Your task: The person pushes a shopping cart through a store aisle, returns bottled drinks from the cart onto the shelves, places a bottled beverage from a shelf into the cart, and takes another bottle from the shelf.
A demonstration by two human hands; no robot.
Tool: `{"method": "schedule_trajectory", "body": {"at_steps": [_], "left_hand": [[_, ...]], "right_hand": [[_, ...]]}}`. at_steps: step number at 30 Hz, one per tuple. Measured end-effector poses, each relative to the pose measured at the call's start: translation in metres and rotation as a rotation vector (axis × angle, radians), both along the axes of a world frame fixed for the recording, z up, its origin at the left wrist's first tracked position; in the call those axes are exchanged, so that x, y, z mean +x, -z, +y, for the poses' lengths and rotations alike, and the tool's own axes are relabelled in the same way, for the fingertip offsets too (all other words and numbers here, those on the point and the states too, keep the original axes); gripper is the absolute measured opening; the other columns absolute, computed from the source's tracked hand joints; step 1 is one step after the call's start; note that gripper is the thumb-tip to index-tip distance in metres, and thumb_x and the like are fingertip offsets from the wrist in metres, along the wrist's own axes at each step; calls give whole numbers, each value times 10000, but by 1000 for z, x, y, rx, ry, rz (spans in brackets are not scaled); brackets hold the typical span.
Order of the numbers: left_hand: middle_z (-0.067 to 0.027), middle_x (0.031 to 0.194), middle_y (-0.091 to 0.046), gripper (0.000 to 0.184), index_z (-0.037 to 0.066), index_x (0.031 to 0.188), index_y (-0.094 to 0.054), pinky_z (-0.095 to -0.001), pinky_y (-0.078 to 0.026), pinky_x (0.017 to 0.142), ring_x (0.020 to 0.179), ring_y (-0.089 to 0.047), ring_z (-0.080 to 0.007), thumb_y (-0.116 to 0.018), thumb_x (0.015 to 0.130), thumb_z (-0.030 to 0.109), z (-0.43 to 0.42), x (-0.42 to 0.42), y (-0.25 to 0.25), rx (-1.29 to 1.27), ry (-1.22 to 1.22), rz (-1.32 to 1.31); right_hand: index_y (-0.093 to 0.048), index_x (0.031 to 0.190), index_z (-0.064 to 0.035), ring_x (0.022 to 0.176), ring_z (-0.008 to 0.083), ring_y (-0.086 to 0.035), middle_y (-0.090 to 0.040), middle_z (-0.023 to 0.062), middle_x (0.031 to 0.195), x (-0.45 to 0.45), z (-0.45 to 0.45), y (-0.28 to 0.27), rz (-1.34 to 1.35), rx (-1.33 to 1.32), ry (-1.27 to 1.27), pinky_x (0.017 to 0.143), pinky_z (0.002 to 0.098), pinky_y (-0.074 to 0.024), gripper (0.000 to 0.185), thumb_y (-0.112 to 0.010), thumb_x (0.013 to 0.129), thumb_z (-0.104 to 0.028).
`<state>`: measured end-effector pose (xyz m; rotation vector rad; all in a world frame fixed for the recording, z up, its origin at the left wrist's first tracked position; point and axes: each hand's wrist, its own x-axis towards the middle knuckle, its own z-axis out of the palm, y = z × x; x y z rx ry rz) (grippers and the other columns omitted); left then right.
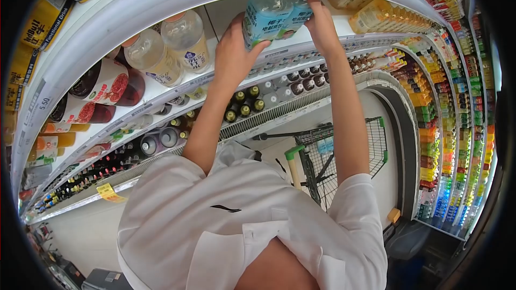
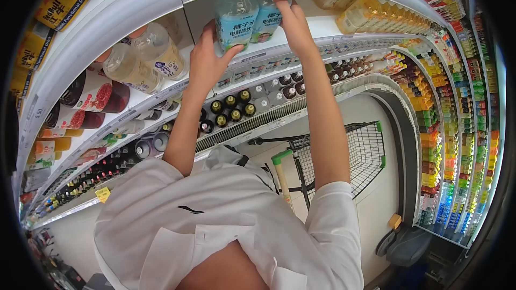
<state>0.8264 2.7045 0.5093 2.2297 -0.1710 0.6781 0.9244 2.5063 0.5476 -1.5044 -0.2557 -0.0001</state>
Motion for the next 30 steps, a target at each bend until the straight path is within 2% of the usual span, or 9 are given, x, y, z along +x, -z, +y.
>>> {"method": "schedule_trajectory", "body": {"at_steps": [1, 3, 12, 14, 19, 21, 25, 30], "left_hand": [[-249, 1201, -636, 804, -4, 1379, -422, -454, -522, 897, 1104, -643, -392, -825, 786, 359, -1, -1, 0, 7, -7, -1], [-250, 1201, -636, 802, -4, 1381, -413, -455, -521, 894, 1106, -642, -394, -822, 791, 354, -1, -3, 0, 12, -14, 2], [-251, 1204, -638, 785, -6, 1388, -401, -465, -508, 906, 1107, -636, -409, -810, 799, 314, -4, -19, -9, -9, -67, 89], [-274, 1238, -590, 743, -10, 1380, -401, -476, -505, 912, 1122, -600, -453, -796, 797, 224, -5, -20, -10, -53, -52, 69], [-281, 1242, -585, 731, -11, 1382, -397, -487, -507, 905, 1122, -597, -463, -787, 805, 211, -3, -18, -8, -53, -37, 81], [-283, 1242, -584, 726, -11, 1382, -396, -492, -507, 902, 1121, -596, -467, -784, 808, 206, -2, -17, -8, -53, -31, 73], [-292, 1229, -582, 719, -13, 1386, -387, -506, -507, 893, 1115, -594, -475, -774, 818, 198, -4, -18, -10, -52, -37, 81], [-298, 1216, -580, 714, -19, 1391, -369, -511, -509, 884, 1107, -593, -481, -760, 834, 194, -5, -16, -13, -47, -34, 104]], "right_hand": [[-492, 1401, -23, 1051, 189, -536, -607, 94, 1202, 1, -2, 2, 4, -2, -1, 926, 308, -404, 750, -569, 939, -608], [-395, 1454, 36, 1303, 179, -451, -480, 97, 1437, 1, -5, 2, 51, -12, -122, 1095, 374, -349, 784, -512, 990, -584], [-407, 1451, 14, 1320, 187, -457, -475, 75, 1455, -10, 2, 12, 48, 19, -123, 1137, 390, -316, 615, -454, 1049, -449], [-405, 1454, 11, 1321, 187, -456, -473, 77, 1458, -10, 1, 11, 52, 8, -133, 1138, 391, -315, 616, -452, 1050, -451], [-401, 1460, 6, 1305, 183, -464, -484, 76, 1439, -8, 0, 15, 59, -17, -132, 1135, 388, -319, 636, -453, 1044, -473], [-550, 1279, 19, 931, 119, -448, -538, 24, 1074, -8, 3, 17, 3, -32, -32, 853, 284, -381, 722, -573, 921, -608], [-555, 1282, 25, 999, 132, -478, -556, 53, 1133, -7, 5, 18, 9, -22, -46, 898, 285, -387, 708, -565, 934, -592], [-511, 1356, 11, 1153, 170, -484, -551, 94, 1269, -7, 5, 21, -25, -12, -61, 993, 311, -371, 760, -559, 926, -615]]}}
